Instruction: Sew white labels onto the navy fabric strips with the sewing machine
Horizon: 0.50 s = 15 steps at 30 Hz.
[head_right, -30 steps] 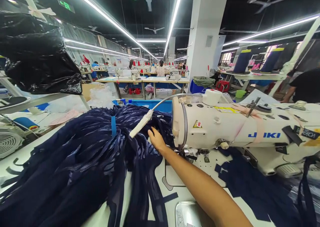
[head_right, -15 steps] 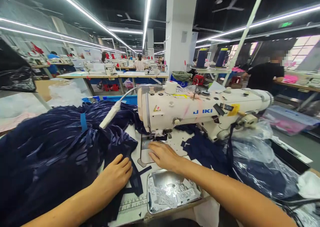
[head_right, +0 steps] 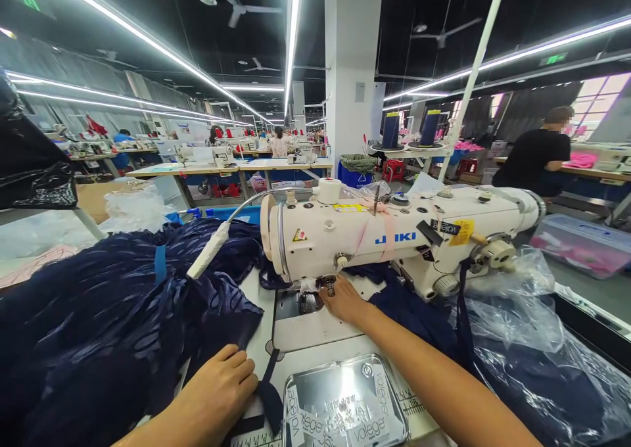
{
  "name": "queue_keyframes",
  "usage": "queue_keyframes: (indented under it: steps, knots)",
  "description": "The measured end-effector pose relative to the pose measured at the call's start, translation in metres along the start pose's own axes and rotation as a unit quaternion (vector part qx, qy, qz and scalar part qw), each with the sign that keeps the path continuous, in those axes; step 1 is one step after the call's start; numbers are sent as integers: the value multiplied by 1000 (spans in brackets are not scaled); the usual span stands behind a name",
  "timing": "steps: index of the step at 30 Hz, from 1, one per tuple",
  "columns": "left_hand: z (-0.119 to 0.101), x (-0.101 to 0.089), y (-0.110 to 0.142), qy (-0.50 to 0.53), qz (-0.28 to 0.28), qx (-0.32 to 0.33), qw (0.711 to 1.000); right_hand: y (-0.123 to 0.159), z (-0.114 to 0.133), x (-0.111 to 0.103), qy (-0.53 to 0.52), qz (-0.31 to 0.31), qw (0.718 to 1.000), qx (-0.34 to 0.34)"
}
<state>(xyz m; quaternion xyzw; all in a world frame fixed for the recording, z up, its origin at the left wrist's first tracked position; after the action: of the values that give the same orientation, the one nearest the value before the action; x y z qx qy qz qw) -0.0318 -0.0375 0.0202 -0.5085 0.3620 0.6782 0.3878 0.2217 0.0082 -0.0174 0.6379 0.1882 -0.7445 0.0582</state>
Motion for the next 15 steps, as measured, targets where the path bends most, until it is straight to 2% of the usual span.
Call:
queue_keyframes:
  steps: [4,7,11,15]
  knots:
    - [-9,-21,-20,85,-12,-49,995,-1,1,1,-1,-14,1000,18]
    - [-20,-26,-47,149,-45,-79,985,-1,4,1,6,-26,999,28]
    - [-20,-9,-75,280,-86,-94,952,-2,4,2,21,-35,998,40]
    - [5,15,-74,346,-124,-147,918,-3,1,3,26,-33,997,65]
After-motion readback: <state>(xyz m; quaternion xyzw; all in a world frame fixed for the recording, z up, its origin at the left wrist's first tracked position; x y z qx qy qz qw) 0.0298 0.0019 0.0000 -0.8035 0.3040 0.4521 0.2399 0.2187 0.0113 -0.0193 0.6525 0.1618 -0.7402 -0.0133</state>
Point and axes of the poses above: each hand's wrist, its own y-axis away from the middle knuckle, its own x-axis out of the palm, z = x × y, the point moved 1 cm from there along -y, towards the middle knuckle, and after that the axes turned 8 degrees about z, right-handed, at the moved point
